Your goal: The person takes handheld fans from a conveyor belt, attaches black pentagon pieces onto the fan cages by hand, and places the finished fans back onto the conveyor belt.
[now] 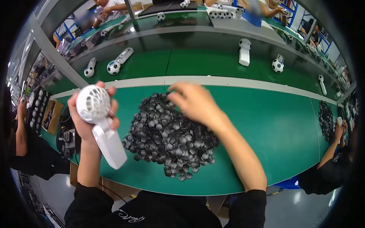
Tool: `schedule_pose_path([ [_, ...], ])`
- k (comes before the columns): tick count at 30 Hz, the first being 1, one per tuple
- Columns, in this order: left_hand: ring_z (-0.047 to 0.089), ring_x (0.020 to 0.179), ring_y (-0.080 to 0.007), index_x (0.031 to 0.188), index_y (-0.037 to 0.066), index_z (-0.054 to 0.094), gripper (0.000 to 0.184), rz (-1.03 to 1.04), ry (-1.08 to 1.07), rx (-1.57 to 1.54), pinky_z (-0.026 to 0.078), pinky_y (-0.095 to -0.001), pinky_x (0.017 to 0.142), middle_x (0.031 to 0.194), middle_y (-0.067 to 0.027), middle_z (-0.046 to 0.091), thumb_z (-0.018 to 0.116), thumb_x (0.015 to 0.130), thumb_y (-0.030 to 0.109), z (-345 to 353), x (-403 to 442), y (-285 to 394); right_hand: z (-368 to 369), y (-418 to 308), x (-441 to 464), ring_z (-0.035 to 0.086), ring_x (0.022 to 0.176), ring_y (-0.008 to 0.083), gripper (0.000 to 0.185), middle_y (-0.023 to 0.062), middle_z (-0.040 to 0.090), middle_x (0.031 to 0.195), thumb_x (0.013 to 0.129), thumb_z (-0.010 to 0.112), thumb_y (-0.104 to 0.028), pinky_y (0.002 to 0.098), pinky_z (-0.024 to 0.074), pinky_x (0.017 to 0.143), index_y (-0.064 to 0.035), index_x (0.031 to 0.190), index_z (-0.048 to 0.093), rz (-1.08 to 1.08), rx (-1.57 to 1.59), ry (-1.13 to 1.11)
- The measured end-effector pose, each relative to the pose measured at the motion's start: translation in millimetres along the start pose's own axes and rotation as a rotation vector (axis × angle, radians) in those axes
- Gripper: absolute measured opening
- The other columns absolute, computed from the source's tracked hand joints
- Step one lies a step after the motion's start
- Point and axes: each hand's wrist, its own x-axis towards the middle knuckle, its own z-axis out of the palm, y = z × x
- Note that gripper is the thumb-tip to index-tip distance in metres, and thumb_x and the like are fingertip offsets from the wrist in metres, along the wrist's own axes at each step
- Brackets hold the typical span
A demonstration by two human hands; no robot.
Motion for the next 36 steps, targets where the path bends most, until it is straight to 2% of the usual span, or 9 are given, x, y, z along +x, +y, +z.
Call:
schedule_pose_path([
  [2, 0.056, 0.059, -0.0277, 0.112, 0.006, 0.045, 0.057, -0.173, 0.029, -0.023, 0.050, -0.0383, 0.046, 0.094, -0.0164, 0.055, 0.032, 0.085, 0.054, -14.2, -9.3, -17.2, -4.8, 14.0, 4.8, 0.063, 0.077, 0.0253, 0.023, 0.0128, 0.066, 0.085, 0.081, 0.062, -0.021, 0.0332, 0.0484, 0.072, -0.0003, 0.089, 0.065, 0.051, -0.158, 0.164],
  [5, 0.056, 0.059, -0.0272, 0.114, 0.009, 0.045, 0.049, -0.231, 0.105, 0.034, 0.049, -0.0381, 0.042, 0.094, -0.0171, 0.055, 0.031, 0.088, 0.049, -37.6, -14.1, -40.3, 0.8, 16.7, 6.6, 0.062, 0.077, 0.0256, 0.023, 0.0127, 0.066, 0.081, 0.080, 0.063, -0.022, 0.0348, 0.0478, 0.071, 0.0004, 0.083, 0.065, 0.222, -0.004, -0.110],
  [10, 0.058, 0.060, -0.0260, 0.113, 0.007, 0.044, 0.046, -0.294, 0.008, 0.050, 0.049, -0.0362, 0.041, 0.095, -0.0171, 0.055, 0.030, 0.090, 0.044, -57.6, -18.6, -47.0, 27.3, 3.3, 5.9, 0.063, 0.079, 0.0287, 0.026, 0.0144, 0.065, 0.081, 0.076, 0.066, -0.026, 0.0376, 0.0483, 0.072, -0.0008, 0.083, 0.066, 0.254, -0.228, -0.186],
  [13, 0.061, 0.066, -0.0257, 0.113, 0.004, 0.044, 0.047, -0.329, 0.020, 0.185, 0.051, -0.0358, 0.043, 0.096, -0.0170, 0.056, 0.028, 0.090, 0.043, -63.0, -20.9, -49.2, 42.2, 6.4, 10.9, 0.061, 0.073, 0.0193, 0.020, 0.0121, 0.064, 0.077, 0.075, 0.067, -0.017, 0.0319, 0.0474, 0.067, 0.0010, 0.083, 0.064, 0.151, -0.267, 0.033],
  [18, 0.062, 0.073, -0.0252, 0.114, 0.003, 0.044, 0.047, -0.359, 0.147, 0.196, 0.053, -0.0357, 0.047, 0.097, -0.0167, 0.058, 0.028, 0.091, 0.041, -56.9, -14.5, -45.5, 26.9, -7.3, 21.8, 0.062, 0.072, 0.0168, 0.017, 0.0120, 0.064, 0.077, 0.074, 0.067, -0.011, 0.0298, 0.0474, 0.064, 0.0012, 0.085, 0.065, 0.257, -0.081, -0.167],
  [20, 0.063, 0.077, -0.0249, 0.116, 0.003, 0.044, 0.047, -0.428, 0.114, 0.244, 0.055, -0.0348, 0.049, 0.095, -0.0163, 0.059, 0.029, 0.091, 0.040, -59.2, -13.8, -41.4, 28.0, -25.6, 16.4, 0.063, 0.073, 0.0166, 0.017, 0.0120, 0.065, 0.078, 0.073, 0.067, -0.008, 0.0300, 0.0494, 0.063, 0.0023, 0.086, 0.066, 0.154, 0.430, -0.007],
  [21, 0.063, 0.079, -0.0248, 0.116, 0.004, 0.044, 0.047, -0.464, 0.094, 0.265, 0.055, -0.0343, 0.051, 0.095, -0.0161, 0.059, 0.030, 0.091, 0.040, -60.0, -13.5, -40.9, 32.1, -36.1, 12.3, 0.063, 0.073, 0.0166, 0.017, 0.0120, 0.065, 0.078, 0.073, 0.067, -0.008, 0.0300, 0.0494, 0.063, 0.0023, 0.086, 0.066, 0.158, 0.422, -0.011],
  [27, 0.063, 0.070, -0.0223, 0.117, 0.003, 0.044, 0.049, -0.566, 0.088, 0.188, 0.055, -0.0326, 0.050, 0.090, -0.0132, 0.061, 0.033, 0.090, 0.043, -69.6, -17.1, -35.4, 67.6, -55.0, 13.8, 0.066, 0.081, 0.0237, 0.018, 0.0124, 0.067, 0.087, 0.068, 0.068, -0.005, 0.0340, 0.0533, 0.075, -0.0006, 0.086, 0.067, -0.775, 0.121, 0.155],
  [36, 0.063, 0.061, -0.0206, 0.116, 0.004, 0.045, 0.045, -0.568, -0.069, 0.188, 0.054, -0.0315, 0.048, 0.084, -0.0101, 0.060, 0.051, 0.086, 0.037, -71.5, -15.1, -33.9, 64.5, -42.6, 15.2, 0.065, 0.088, 0.0240, 0.019, 0.0099, 0.067, 0.093, 0.067, 0.069, -0.010, 0.0367, 0.0505, 0.085, -0.0027, 0.084, 0.067, -0.813, 0.153, 0.104],
])
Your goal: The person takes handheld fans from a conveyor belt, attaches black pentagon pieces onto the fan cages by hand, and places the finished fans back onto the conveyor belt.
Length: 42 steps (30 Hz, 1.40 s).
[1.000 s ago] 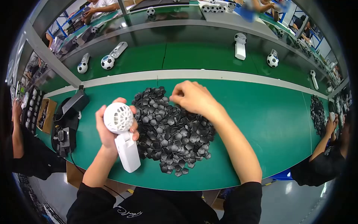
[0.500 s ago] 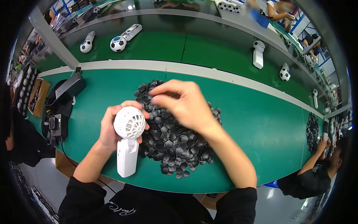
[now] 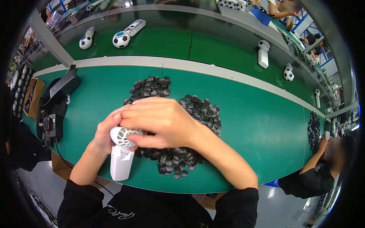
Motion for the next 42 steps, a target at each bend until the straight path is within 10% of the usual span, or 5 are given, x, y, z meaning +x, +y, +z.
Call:
schedule_pose_path([
  [6, 0.064, 0.076, -0.0216, 0.113, 0.006, 0.046, 0.040, 0.045, 0.040, -0.202, 0.054, -0.0325, 0.050, 0.093, -0.0121, 0.058, 0.052, 0.086, 0.035, -17.9, 2.9, 2.5, -32.9, 51.4, -4.8, 0.062, 0.081, 0.0208, 0.020, 0.0090, 0.066, 0.082, 0.076, 0.065, -0.018, 0.0355, 0.0488, 0.073, -0.0011, 0.086, 0.066, 0.783, -0.196, 0.105],
  [9, 0.062, 0.085, -0.0219, 0.111, 0.006, 0.046, 0.036, 0.175, 0.104, -0.143, 0.056, -0.0340, 0.054, 0.103, -0.0135, 0.056, 0.049, 0.088, 0.034, -22.7, 2.9, 0.9, -23.4, 51.2, -11.0, 0.058, 0.071, 0.0186, 0.023, 0.0071, 0.065, 0.077, 0.076, 0.067, -0.019, 0.0334, 0.0459, 0.066, 0.0004, 0.089, 0.065, 1.028, -0.288, -0.195],
  [32, 0.055, 0.091, -0.0135, 0.118, 0.003, 0.041, 0.056, 0.483, 0.224, 0.544, 0.048, -0.0262, 0.077, 0.104, -0.0079, 0.052, 0.072, 0.073, 0.011, -34.7, -5.7, 19.2, 13.3, 2.5, 35.3, 0.055, 0.069, 0.0081, 0.014, 0.0033, 0.061, 0.077, 0.084, 0.062, -0.012, 0.0230, 0.0448, 0.061, 0.0010, 0.089, 0.059, 1.135, 0.828, 0.096],
  [35, 0.056, 0.092, -0.0151, 0.118, 0.002, 0.040, 0.057, 0.451, 0.242, 0.505, 0.051, -0.0274, 0.074, 0.104, -0.0089, 0.052, 0.072, 0.071, 0.010, -40.6, -8.8, 20.4, -4.0, 39.2, 23.7, 0.059, 0.071, 0.0129, 0.016, 0.0062, 0.061, 0.075, 0.084, 0.061, -0.014, 0.0272, 0.0462, 0.063, 0.0013, 0.088, 0.061, 0.935, 0.014, 0.019],
  [42, 0.059, 0.097, -0.0229, 0.114, 0.001, 0.041, 0.049, 0.435, 0.112, 0.181, 0.058, -0.0331, 0.063, 0.105, -0.0138, 0.052, 0.066, 0.077, 0.020, -59.1, -8.3, 24.7, 8.6, 45.7, 12.4, 0.060, 0.071, 0.0214, 0.022, 0.0110, 0.061, 0.074, 0.077, 0.063, -0.015, 0.0308, 0.0474, 0.067, 0.0025, 0.090, 0.063, 0.912, -0.317, -0.462],
])
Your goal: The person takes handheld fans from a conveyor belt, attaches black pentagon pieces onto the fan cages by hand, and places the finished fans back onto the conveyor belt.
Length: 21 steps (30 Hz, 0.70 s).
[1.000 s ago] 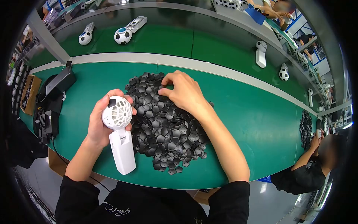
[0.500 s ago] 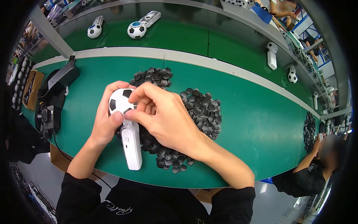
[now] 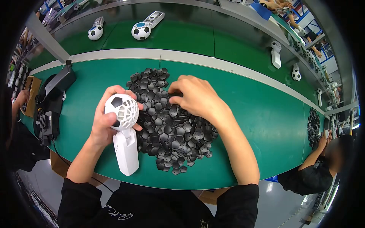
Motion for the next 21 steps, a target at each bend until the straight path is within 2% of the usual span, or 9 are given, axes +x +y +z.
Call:
schedule_pose_path([
  [1, 0.059, 0.098, -0.0253, 0.112, 0.001, 0.041, 0.046, -0.051, -0.010, -0.069, 0.059, -0.0349, 0.061, 0.105, -0.0156, 0.052, 0.063, 0.079, 0.026, -3.1, -0.2, 0.9, 3.0, -1.1, 1.1, 0.060, 0.071, 0.0228, 0.023, 0.0119, 0.061, 0.074, 0.076, 0.064, -0.015, 0.0309, 0.0477, 0.068, 0.0025, 0.090, 0.064, -0.058, -0.040, 0.004],
  [3, 0.059, 0.098, -0.0301, 0.107, 0.002, 0.042, 0.044, -0.155, -0.032, -0.204, 0.060, -0.0385, 0.059, 0.106, -0.0192, 0.050, 0.056, 0.082, 0.036, -9.7, -1.0, 3.2, 6.5, -1.1, 5.8, 0.060, 0.071, 0.0214, 0.023, 0.0117, 0.062, 0.075, 0.076, 0.064, -0.015, 0.0302, 0.0478, 0.068, 0.0027, 0.091, 0.065, -0.001, 0.033, 0.039],
  [6, 0.060, 0.096, -0.0308, 0.104, 0.002, 0.044, 0.041, -0.192, -0.045, -0.146, 0.059, -0.0382, 0.058, 0.103, -0.0207, 0.052, 0.050, 0.085, 0.038, -19.0, -1.6, 7.0, 7.0, -4.5, 11.6, 0.060, 0.070, 0.0186, 0.024, 0.0111, 0.065, 0.077, 0.076, 0.064, -0.014, 0.0289, 0.0479, 0.069, 0.0030, 0.092, 0.065, 0.105, 0.175, 0.100],
  [9, 0.060, 0.094, -0.0309, 0.102, 0.002, 0.045, 0.038, -0.200, -0.042, -0.121, 0.059, -0.0378, 0.057, 0.101, -0.0216, 0.053, 0.047, 0.087, 0.037, -14.4, 0.5, 4.9, -3.2, -8.2, 10.0, 0.060, 0.070, 0.0134, 0.023, 0.0095, 0.066, 0.079, 0.078, 0.061, -0.012, 0.0263, 0.0478, 0.068, 0.0027, 0.095, 0.067, 0.208, 0.484, 0.100],
  [13, 0.061, 0.092, -0.0301, 0.102, 0.002, 0.045, 0.036, -0.199, -0.025, -0.130, 0.059, -0.0373, 0.055, 0.100, -0.0219, 0.054, 0.046, 0.088, 0.035, -18.7, 0.3, 6.4, 0.4, -9.7, 14.2, 0.058, 0.071, 0.0089, 0.023, 0.0067, 0.066, 0.078, 0.080, 0.059, -0.011, 0.0238, 0.0467, 0.067, 0.0028, 0.096, 0.067, 0.189, 0.567, 0.089],
  [17, 0.061, 0.092, -0.0295, 0.102, 0.002, 0.045, 0.036, -0.204, -0.016, -0.120, 0.059, -0.0372, 0.054, 0.100, -0.0218, 0.054, 0.046, 0.088, 0.035, -21.5, 1.6, 6.5, -2.9, -13.9, 17.1, 0.058, 0.071, 0.0090, 0.022, 0.0066, 0.066, 0.079, 0.080, 0.060, -0.011, 0.0234, 0.0470, 0.068, 0.0026, 0.096, 0.067, 0.286, 0.572, 0.064],
  [21, 0.062, 0.092, -0.0277, 0.103, 0.002, 0.046, 0.036, -0.203, -0.017, -0.127, 0.058, -0.0358, 0.056, 0.101, -0.0205, 0.056, 0.047, 0.087, 0.035, -26.6, 2.0, 6.2, -0.2, -14.7, 20.4, 0.059, 0.071, 0.0087, 0.022, 0.0067, 0.066, 0.078, 0.079, 0.062, -0.010, 0.0235, 0.0471, 0.068, 0.0028, 0.095, 0.067, 0.257, 0.557, 0.080],
])
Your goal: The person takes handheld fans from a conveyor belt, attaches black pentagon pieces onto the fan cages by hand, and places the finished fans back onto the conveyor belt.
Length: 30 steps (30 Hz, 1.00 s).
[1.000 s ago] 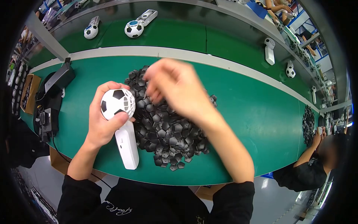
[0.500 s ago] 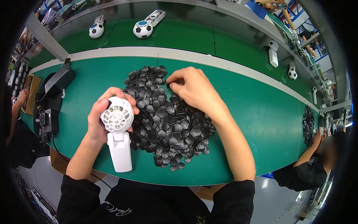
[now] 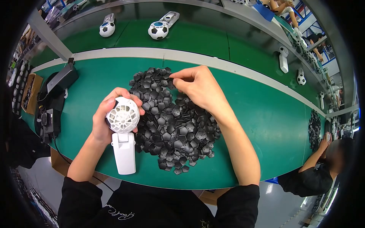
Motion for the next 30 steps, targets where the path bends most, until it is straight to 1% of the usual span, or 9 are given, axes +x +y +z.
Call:
schedule_pose_path([
  [4, 0.063, 0.090, -0.0247, 0.104, 0.003, 0.046, 0.035, -0.004, -0.008, -0.027, 0.058, -0.0332, 0.058, 0.101, -0.0187, 0.059, 0.049, 0.086, 0.034, -7.3, -0.2, 2.1, 11.4, -1.1, 1.8, 0.059, 0.072, 0.0089, 0.021, 0.0064, 0.066, 0.078, 0.079, 0.063, -0.010, 0.0234, 0.0474, 0.067, 0.0031, 0.095, 0.067, -0.146, -0.083, 0.143],
  [9, 0.063, 0.090, -0.0256, 0.104, 0.003, 0.046, 0.035, 0.002, -0.005, -0.009, 0.058, -0.0341, 0.057, 0.103, -0.0193, 0.057, 0.048, 0.087, 0.033, -8.0, 0.7, 2.2, 13.7, -7.6, 0.1, 0.059, 0.073, 0.0088, 0.019, 0.0059, 0.067, 0.079, 0.079, 0.062, -0.009, 0.0231, 0.0474, 0.069, 0.0035, 0.093, 0.067, -0.161, -0.076, 0.123],
  [11, 0.063, 0.090, -0.0261, 0.104, 0.003, 0.046, 0.035, 0.007, 0.005, -0.001, 0.058, -0.0344, 0.056, 0.105, -0.0196, 0.057, 0.047, 0.087, 0.033, -10.1, 0.8, 2.0, 22.3, -14.2, -5.0, 0.062, 0.075, 0.0115, 0.016, 0.0082, 0.067, 0.082, 0.078, 0.063, -0.006, 0.0241, 0.0484, 0.069, 0.0027, 0.091, 0.067, -0.243, 0.076, 0.104],
  [13, 0.062, 0.089, -0.0293, 0.102, 0.002, 0.045, 0.036, 0.044, -0.011, -0.035, 0.058, -0.0365, 0.052, 0.107, -0.0210, 0.050, 0.045, 0.086, 0.035, -12.0, 2.0, 2.0, 39.0, -17.7, -11.1, 0.063, 0.076, 0.0129, 0.015, 0.0093, 0.068, 0.083, 0.078, 0.063, -0.004, 0.0245, 0.0489, 0.070, 0.0023, 0.091, 0.067, -0.282, 0.158, 0.083],
  [15, 0.061, 0.089, -0.0309, 0.101, 0.002, 0.045, 0.037, 0.065, -0.018, -0.048, 0.058, -0.0376, 0.050, 0.108, -0.0216, 0.047, 0.044, 0.086, 0.036, -17.2, 2.1, 2.4, 61.8, -20.8, -16.4, 0.065, 0.078, 0.0190, 0.017, 0.0135, 0.068, 0.088, 0.073, 0.065, 0.003, 0.0273, 0.0513, 0.071, 0.0005, 0.090, 0.068, -0.751, 0.015, 0.196],
  [16, 0.062, 0.087, -0.0312, 0.102, 0.002, 0.044, 0.037, 0.087, -0.067, -0.110, 0.058, -0.0373, 0.051, 0.110, -0.0220, 0.046, 0.043, 0.086, 0.035, -19.7, 2.1, 1.5, 69.9, -19.5, -13.2, 0.065, 0.078, 0.0190, 0.017, 0.0135, 0.068, 0.088, 0.073, 0.065, 0.003, 0.0273, 0.0513, 0.071, 0.0005, 0.090, 0.068, -0.751, 0.019, 0.193],
  [19, 0.063, 0.082, -0.0318, 0.103, 0.001, 0.044, 0.037, 0.132, -0.168, -0.236, 0.058, -0.0367, 0.052, 0.115, -0.0229, 0.045, 0.042, 0.085, 0.033, -24.8, 3.4, -1.4, 86.1, -11.6, -6.0, 0.066, 0.084, 0.0251, 0.023, 0.0158, 0.067, 0.092, 0.067, 0.067, 0.007, 0.0304, 0.0530, 0.072, -0.0007, 0.090, 0.068, -1.142, -0.004, 0.271],
  [22, 0.063, 0.077, -0.0329, 0.104, 0.002, 0.043, 0.041, 0.139, -0.292, -0.305, 0.059, -0.0378, 0.052, 0.116, -0.0244, 0.043, 0.044, 0.084, 0.037, -33.5, 4.2, 1.0, 87.8, -12.2, -4.8, 0.066, 0.089, 0.0262, 0.026, 0.0154, 0.067, 0.095, 0.066, 0.067, 0.007, 0.0317, 0.0530, 0.075, -0.0008, 0.090, 0.067, -1.160, -0.009, 0.213],
  [30, 0.062, 0.077, -0.0334, 0.107, 0.001, 0.041, 0.046, 0.133, -0.281, -0.324, 0.059, -0.0387, 0.051, 0.120, -0.0279, 0.039, 0.051, 0.081, 0.038, -38.3, 5.5, 3.9, 87.5, -18.6, 1.5, 0.064, 0.096, 0.0288, 0.029, 0.0160, 0.066, 0.099, 0.065, 0.062, 0.010, 0.0341, 0.0517, 0.077, -0.0012, 0.092, 0.066, -1.204, 0.032, 0.042],
])
